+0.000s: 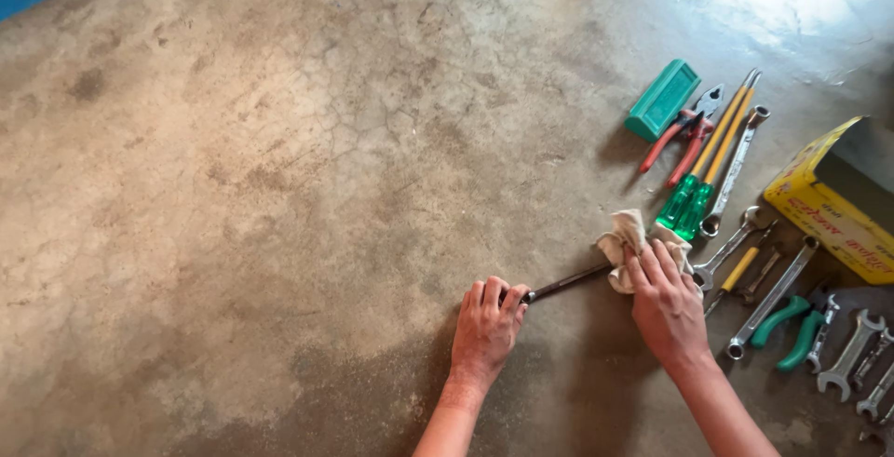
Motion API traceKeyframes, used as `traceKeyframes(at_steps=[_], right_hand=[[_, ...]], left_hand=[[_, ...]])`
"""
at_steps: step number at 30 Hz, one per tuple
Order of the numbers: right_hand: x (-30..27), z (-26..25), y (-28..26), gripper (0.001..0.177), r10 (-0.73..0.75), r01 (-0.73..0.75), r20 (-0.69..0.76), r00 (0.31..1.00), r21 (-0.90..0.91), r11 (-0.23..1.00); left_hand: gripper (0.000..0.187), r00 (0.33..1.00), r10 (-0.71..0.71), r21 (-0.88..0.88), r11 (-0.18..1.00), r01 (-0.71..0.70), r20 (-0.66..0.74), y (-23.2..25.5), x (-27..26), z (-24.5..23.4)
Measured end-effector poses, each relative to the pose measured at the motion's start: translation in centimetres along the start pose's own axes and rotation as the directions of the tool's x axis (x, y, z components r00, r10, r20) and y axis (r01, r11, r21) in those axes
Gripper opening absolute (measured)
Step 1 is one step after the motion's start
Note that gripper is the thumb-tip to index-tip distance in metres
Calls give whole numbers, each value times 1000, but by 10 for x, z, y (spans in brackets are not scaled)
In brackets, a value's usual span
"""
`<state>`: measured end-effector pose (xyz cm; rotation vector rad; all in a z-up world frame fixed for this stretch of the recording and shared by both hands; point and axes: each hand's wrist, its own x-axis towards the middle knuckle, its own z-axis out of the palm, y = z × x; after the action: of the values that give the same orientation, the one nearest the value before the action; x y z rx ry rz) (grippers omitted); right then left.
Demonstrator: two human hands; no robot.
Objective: The person arranges various hand tools, including screwdrivers, pliers, and wrenches, on a concrete floor. They then use a cloth to wipe and clean a single wrench, holding it with one hand while scrubbing with the other.
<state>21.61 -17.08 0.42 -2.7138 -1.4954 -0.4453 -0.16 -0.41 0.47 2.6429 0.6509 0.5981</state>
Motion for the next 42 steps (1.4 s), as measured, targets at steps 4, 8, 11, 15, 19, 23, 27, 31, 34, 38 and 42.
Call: traceKeyframes(at_steps=[4, 8, 11, 15, 19, 23, 27, 31, 34, 38, 42], right_hand=[[-8, -5, -36, 62, -24, 28, 18, 1000, -218, 976], [-36, -8, -105, 54, -173, 183, -82, 982, 134, 974], [-32, -8, -101, 49, -233, 236, -36, 972, 192, 953], [-11, -4, -42, 46, -39, 38, 40, 998, 10, 999], [2, -3, 5, 43, 97, -93, -88, 991, 46, 995], [4, 4, -22, 41, 61, -65, -31, 998, -159, 985], [-17, -7, -107, 49, -155, 153, -35, 987, -56, 987], [-24, -14, -117, 44, -192, 198, -61, 979, 116, 973], [-14, -6, -69, 44, -71, 67, -66, 995, -61, 996], [-9, -14, -22, 45, 32, -28, -67, 997, 54, 998], [-10, -18, -49, 43, 5, -7, -83, 997, -19, 1000]], left_hand=[[29, 1000, 18, 11, 1000, -18, 1, -1, 3, -5], [36, 997, 49, 41, 998, -47, -66, -5, -1, 4], [36, 996, 45, 15, 999, -44, -72, -9, -2, 4], [30, 998, 31, 5, 1000, -31, -59, -4, -1, 1], [28, 999, 32, 84, 996, -29, -28, 0, 3, -1], [30, 997, 26, 94, 995, -19, -71, -1, 3, 1], [35, 991, 32, 128, 992, -15, -133, -2, -3, 6], [33, 997, -28, 118, 992, 36, -67, -5, -4, 9], [28, 993, -25, 12, 1000, 27, -112, -5, -4, 6], [28, 996, -10, 58, 998, 15, -85, 1, 1, 1], [29, 995, 0, 56, 998, 6, -101, -2, 0, 0]])
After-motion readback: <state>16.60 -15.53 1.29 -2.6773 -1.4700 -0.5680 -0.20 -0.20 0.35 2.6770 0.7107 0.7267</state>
